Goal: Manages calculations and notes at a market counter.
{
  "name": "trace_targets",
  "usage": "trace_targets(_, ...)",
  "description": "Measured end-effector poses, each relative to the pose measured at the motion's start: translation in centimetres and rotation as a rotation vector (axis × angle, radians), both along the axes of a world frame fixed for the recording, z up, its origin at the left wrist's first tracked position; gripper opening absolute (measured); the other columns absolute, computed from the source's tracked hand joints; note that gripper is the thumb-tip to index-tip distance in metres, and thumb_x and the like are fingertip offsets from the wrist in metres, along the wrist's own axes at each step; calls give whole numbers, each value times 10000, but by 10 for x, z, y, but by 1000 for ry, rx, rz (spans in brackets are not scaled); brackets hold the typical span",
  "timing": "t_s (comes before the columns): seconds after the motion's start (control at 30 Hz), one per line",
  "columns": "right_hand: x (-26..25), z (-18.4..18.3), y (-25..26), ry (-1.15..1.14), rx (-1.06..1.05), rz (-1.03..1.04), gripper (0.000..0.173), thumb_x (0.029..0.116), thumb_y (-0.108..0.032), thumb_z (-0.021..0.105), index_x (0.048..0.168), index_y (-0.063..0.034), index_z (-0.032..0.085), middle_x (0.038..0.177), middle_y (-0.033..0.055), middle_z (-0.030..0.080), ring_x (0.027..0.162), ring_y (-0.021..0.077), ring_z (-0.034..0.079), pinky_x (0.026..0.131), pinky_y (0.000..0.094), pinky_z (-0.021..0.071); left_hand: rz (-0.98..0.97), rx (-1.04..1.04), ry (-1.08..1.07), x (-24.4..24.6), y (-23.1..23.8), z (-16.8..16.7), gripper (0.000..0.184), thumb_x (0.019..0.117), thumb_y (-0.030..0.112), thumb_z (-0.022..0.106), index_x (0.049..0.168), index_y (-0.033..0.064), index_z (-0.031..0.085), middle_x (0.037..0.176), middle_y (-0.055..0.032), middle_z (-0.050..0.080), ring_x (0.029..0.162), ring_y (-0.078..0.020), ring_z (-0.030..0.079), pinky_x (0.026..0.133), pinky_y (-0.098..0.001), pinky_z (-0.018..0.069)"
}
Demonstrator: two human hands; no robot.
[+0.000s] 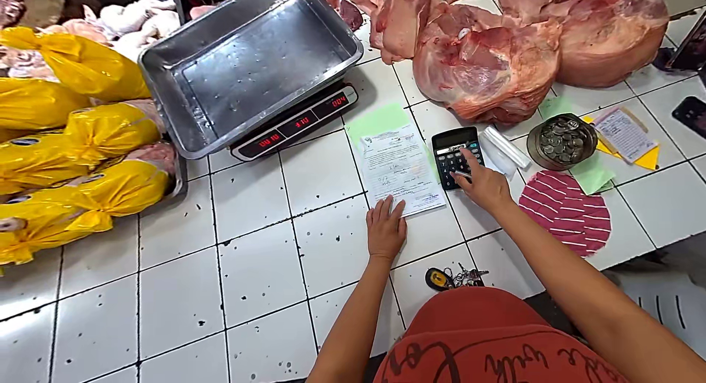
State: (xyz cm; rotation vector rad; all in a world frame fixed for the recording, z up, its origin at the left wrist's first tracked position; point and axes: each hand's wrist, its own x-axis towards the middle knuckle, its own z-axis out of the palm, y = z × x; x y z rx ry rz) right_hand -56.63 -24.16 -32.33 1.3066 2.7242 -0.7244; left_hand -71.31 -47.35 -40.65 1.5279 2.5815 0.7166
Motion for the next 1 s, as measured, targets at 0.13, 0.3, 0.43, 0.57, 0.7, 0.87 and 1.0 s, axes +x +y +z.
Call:
trace_targets(0.13,-2,-7,-1,-153,-79,-14,644,1049,-483,533,1593,-186,361,1015,239,726,947,463,703,818,618,523,5,-2,7,0,0,1,417,961,194,491,1311,194,717,1425,-176,614,1312,-437,570,1086,-638,371)
trace_targets(0.3,-8,4,-14,-58,-47,38,614,1039,-457,565,1557,-151,438,1017,230,733,920,457,709,783,620,531,11,1,2,0,1,0,416,959,193,486,1301,195,723,1420,-170,619,1308,-431,573,1090,-633,365)
trace_targets(0.43,-7,-9,-24,-35,-13,142,617,1037,-436,564,1577,-173,419,1008,220,732,867,439,713,741,600,541,9,2,3,0,1,0,416,958,190,488,1300,193,724,1420,-169,619,1307,-433,574,1084,-640,365)
trace_targets(0.57,-2,-11,-20,-122,-95,129,577,1055,-459,524,1567,-207,441,1066,222,732,964,446,704,819,615,523,9,3,6,0,2,0,408,960,189,496,1297,189,725,1416,-175,621,1303,-435,578,1081,-647,371)
trace_targets(0.7,26,-9,-23,-2,6,66,567,1031,-410,577,1531,-157,490,1020,236,738,872,467,716,739,634,532,12,2,0,1,2,1,407,956,193,496,1289,185,731,1411,-177,625,1302,-441,577,1078,-654,367)
trace_targets(0.87,39,-10,-21,-208,-84,72,555,1064,-431,483,1552,-168,456,1100,241,727,972,468,704,824,622,514,9,3,22,1,2,1,410,953,189,489,1282,185,734,1401,-177,632,1285,-440,591,1070,-645,379)
trace_targets(1.0,8,-2,-24,-82,-60,75,580,1036,-413,575,1537,-138,476,1085,238,727,939,460,708,780,627,527,12,-3,13,1,1,-1,413,956,193,487,1289,185,731,1408,-170,628,1299,-438,580,1080,-643,369)
